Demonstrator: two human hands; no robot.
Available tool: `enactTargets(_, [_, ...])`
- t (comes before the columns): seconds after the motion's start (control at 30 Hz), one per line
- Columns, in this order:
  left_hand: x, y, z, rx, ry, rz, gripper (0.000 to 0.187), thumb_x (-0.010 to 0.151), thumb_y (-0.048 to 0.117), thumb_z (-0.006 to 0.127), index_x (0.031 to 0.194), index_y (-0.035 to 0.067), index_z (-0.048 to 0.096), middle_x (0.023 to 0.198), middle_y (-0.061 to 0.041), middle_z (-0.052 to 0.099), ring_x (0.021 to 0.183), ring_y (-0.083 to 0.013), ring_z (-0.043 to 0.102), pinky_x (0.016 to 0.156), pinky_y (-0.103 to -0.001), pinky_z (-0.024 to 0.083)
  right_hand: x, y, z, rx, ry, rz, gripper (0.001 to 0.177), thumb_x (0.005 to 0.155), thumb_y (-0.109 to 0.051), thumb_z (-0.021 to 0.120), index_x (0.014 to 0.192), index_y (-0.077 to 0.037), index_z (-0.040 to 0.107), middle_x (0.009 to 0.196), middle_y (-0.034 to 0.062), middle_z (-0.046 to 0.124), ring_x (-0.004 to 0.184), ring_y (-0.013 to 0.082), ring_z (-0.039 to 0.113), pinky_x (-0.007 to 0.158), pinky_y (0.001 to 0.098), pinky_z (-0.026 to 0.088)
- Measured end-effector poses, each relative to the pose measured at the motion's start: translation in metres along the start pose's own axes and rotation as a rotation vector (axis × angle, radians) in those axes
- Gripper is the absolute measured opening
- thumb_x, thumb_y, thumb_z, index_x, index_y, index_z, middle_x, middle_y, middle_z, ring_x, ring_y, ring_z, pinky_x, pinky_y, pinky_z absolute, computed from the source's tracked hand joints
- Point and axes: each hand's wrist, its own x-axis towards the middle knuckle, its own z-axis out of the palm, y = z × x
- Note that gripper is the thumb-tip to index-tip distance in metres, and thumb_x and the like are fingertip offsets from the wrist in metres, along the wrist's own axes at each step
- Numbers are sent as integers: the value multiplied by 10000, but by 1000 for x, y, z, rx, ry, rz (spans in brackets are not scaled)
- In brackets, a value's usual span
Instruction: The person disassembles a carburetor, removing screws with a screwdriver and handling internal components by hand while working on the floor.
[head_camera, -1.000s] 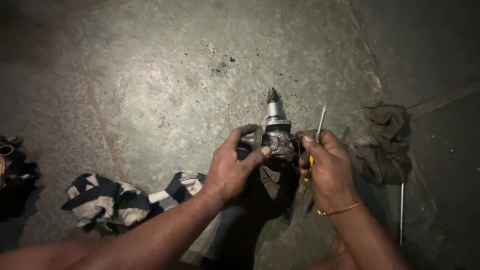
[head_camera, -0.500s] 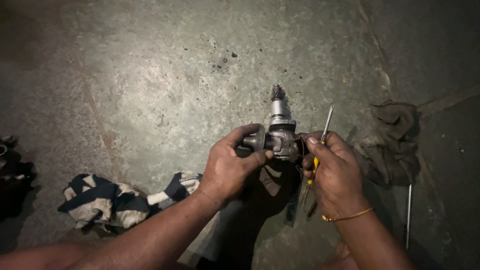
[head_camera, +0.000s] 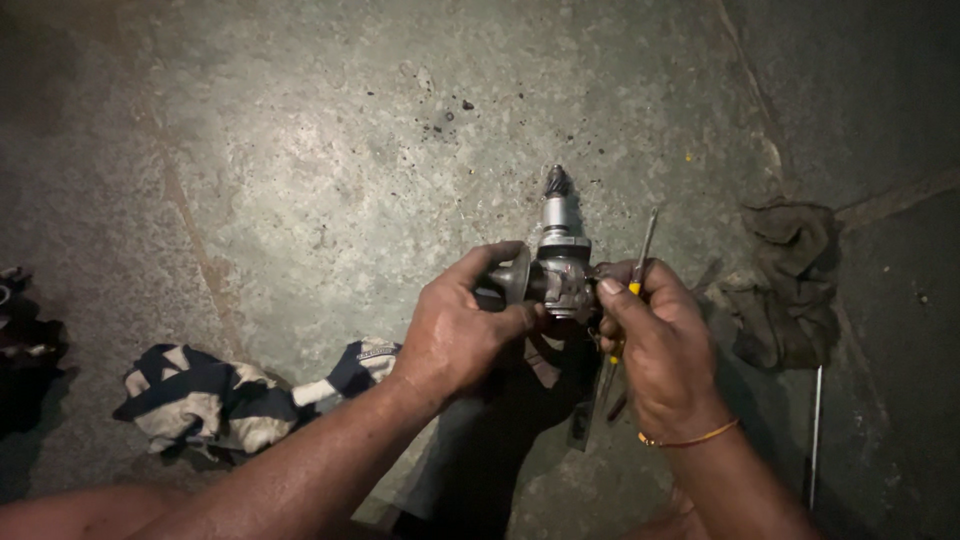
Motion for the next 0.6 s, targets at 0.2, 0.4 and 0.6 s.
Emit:
enactTargets(0.2, [-2,8,0,91,1,-83,653,754,185,803,1379,182,614,1000,-92,765,861,-185,734,752,-327,599,0,2,0,-96,-42,-85,104,958,-127,666,1046,-73,654,868,-35,626,733,51,522,660,222,454])
enactTargets(0.4, [-1,6,1,133,51,11,647,731,167,797,1355,146,628,1033,-111,764,910,-208,749,805,-337,602,0,-6,3,-441,-31,-307,111,938,-112,702,1016,-35,688,942,32,643,825,118,573,743,279,491])
enactTargets(0.6, [-3,5,1,185,55,98,659,705,139,791,1342,105,624,1058,-117,752,929,-216,751,841,-340,606,-4,-18,4,-720,-37,-560,135,891,-95,739,981,0,704,1032,88,665,929,143,651,835,268,523])
